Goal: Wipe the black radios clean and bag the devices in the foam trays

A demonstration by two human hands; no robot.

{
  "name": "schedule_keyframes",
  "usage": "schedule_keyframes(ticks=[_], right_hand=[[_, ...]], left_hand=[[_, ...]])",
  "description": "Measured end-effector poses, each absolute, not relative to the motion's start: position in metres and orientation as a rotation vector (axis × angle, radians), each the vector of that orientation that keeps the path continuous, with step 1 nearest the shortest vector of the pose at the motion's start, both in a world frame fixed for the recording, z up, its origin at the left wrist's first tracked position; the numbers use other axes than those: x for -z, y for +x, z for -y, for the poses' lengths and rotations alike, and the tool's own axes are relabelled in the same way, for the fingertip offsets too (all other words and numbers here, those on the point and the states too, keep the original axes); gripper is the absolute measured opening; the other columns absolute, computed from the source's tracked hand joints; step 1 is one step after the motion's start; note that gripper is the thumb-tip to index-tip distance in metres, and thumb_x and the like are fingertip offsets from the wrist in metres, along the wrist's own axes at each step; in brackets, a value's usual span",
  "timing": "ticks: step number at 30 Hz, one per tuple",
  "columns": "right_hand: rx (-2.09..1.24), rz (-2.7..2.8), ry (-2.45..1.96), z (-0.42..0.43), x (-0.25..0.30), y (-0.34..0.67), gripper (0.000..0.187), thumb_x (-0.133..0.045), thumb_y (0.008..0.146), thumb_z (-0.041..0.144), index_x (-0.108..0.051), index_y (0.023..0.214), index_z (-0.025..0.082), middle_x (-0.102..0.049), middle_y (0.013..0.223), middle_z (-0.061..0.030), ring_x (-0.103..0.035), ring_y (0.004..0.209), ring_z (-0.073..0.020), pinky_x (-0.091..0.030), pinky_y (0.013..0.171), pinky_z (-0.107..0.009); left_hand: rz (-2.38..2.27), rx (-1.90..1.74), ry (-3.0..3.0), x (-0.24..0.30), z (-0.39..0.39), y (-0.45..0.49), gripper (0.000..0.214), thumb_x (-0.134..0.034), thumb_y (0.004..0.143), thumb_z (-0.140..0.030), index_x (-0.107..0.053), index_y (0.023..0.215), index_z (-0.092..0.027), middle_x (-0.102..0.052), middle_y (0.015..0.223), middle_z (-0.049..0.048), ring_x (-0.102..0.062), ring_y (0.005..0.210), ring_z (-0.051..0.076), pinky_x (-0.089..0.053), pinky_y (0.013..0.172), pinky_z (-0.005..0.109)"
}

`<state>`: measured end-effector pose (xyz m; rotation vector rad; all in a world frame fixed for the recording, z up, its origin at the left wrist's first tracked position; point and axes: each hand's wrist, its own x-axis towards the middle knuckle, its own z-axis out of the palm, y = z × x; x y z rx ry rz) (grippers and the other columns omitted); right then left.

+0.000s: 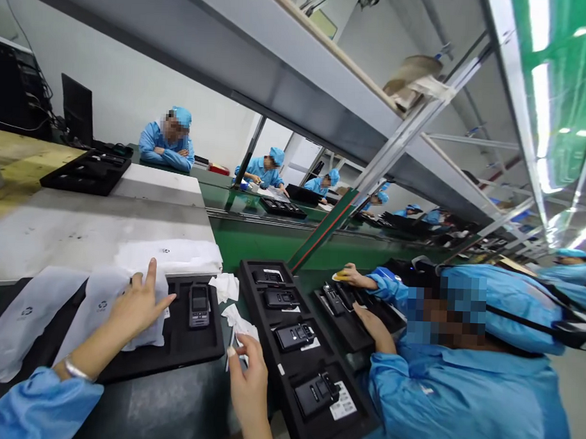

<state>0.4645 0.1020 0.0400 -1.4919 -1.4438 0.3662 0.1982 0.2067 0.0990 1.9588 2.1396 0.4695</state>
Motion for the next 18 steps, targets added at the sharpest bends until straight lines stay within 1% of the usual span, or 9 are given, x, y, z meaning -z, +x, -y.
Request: schedule_keyframes(ticks=[2,4,6,7,9,11,13,15,18], right_hand=[[-0.276,1.439,-1.517,-0.094,-0.032,0.475,0.032,-0.054,0.099,0.046,-0.069,0.110,0.020,-0.070,0.107,-0.0108,-0.069,0.083,-0.0239,-0.059,0.077,-0.039],[-0.226,1.474,-1.511,-0.088,-0.020,0.474,0.033,-0.050,0.102,0.045,-0.070,0.110,0.020,-0.070,0.104,-0.0110,-0.069,0.085,-0.0246,-0.060,0.077,-0.039],[-0.203,1.550,-1.479,-0.085,-0.003,0.469,0.033,-0.048,0.103,0.043,-0.070,0.111,0.019,-0.071,0.105,-0.0117,-0.070,0.092,-0.0256,-0.060,0.081,-0.039],[-0.204,1.589,-1.457,-0.082,0.007,0.466,0.033,-0.048,0.104,0.042,-0.070,0.112,0.019,-0.071,0.106,-0.0122,-0.071,0.095,-0.0257,-0.061,0.083,-0.039],[-0.219,1.617,-1.423,-0.078,0.024,0.463,0.033,-0.047,0.105,0.041,-0.070,0.115,0.020,-0.070,0.111,-0.0128,-0.071,0.097,-0.0250,-0.061,0.083,-0.038],[-0.239,1.603,-1.394,-0.075,0.033,0.463,0.034,-0.047,0.105,0.043,-0.070,0.114,0.020,-0.070,0.109,-0.0125,-0.072,0.093,-0.0241,-0.061,0.079,-0.036],[-0.249,1.588,-1.384,-0.076,0.032,0.466,0.033,-0.048,0.105,0.043,-0.071,0.112,0.020,-0.071,0.106,-0.0120,-0.072,0.092,-0.0244,-0.061,0.078,-0.036],[-0.258,1.607,-1.378,-0.080,0.023,0.469,0.029,-0.049,0.105,0.039,-0.070,0.112,0.020,-0.071,0.106,-0.0117,-0.071,0.094,-0.0249,-0.061,0.079,-0.037],[-0.232,1.654,-1.362,-0.092,0.002,0.473,0.026,-0.049,0.104,0.032,-0.067,0.119,0.020,-0.069,0.111,-0.0119,-0.071,0.096,-0.0245,-0.061,0.083,-0.039]], left_hand=[[-2.101,-0.446,2.048,-0.093,-0.208,0.220,0.086,-0.039,0.100,-0.057,-0.002,0.164,-0.014,-0.052,0.129,0.0270,-0.059,0.116,0.043,-0.051,0.087,0.051],[-2.033,-0.391,2.098,-0.085,-0.209,0.249,0.089,-0.047,0.097,-0.058,-0.006,0.164,-0.015,-0.057,0.119,0.0230,-0.064,0.106,0.038,-0.051,0.085,0.046],[-1.983,-0.329,2.097,-0.077,-0.216,0.279,0.096,-0.059,0.092,-0.056,-0.013,0.163,-0.013,-0.058,0.114,0.0215,-0.067,0.095,0.034,-0.052,0.081,0.042],[-1.973,-0.305,2.082,-0.073,-0.221,0.291,0.098,-0.063,0.090,-0.054,-0.014,0.163,-0.012,-0.058,0.114,0.0218,-0.067,0.094,0.033,-0.052,0.079,0.040],[-1.971,-0.275,2.037,-0.067,-0.232,0.306,0.098,-0.063,0.089,-0.048,-0.011,0.163,-0.010,-0.057,0.116,0.0225,-0.068,0.094,0.032,-0.052,0.077,0.038],[-1.978,-0.257,1.993,-0.062,-0.241,0.309,0.097,-0.060,0.090,-0.039,-0.005,0.163,-0.009,-0.056,0.118,0.0230,-0.069,0.094,0.031,-0.052,0.077,0.038],[-1.979,-0.243,1.970,-0.061,-0.246,0.306,0.099,-0.059,0.087,-0.028,0.001,0.163,-0.010,-0.055,0.122,0.0244,-0.070,0.097,0.033,-0.052,0.079,0.040],[-1.954,-0.234,1.968,-0.063,-0.247,0.301,0.102,-0.060,0.082,-0.021,0.002,0.163,-0.011,-0.053,0.127,0.0267,-0.069,0.101,0.035,-0.052,0.082,0.043],[-1.848,-0.252,1.974,-0.074,-0.239,0.291,0.107,-0.060,0.077,-0.017,0.002,0.163,-0.009,-0.055,0.128,0.0287,-0.068,0.105,0.038,-0.052,0.084,0.045]])
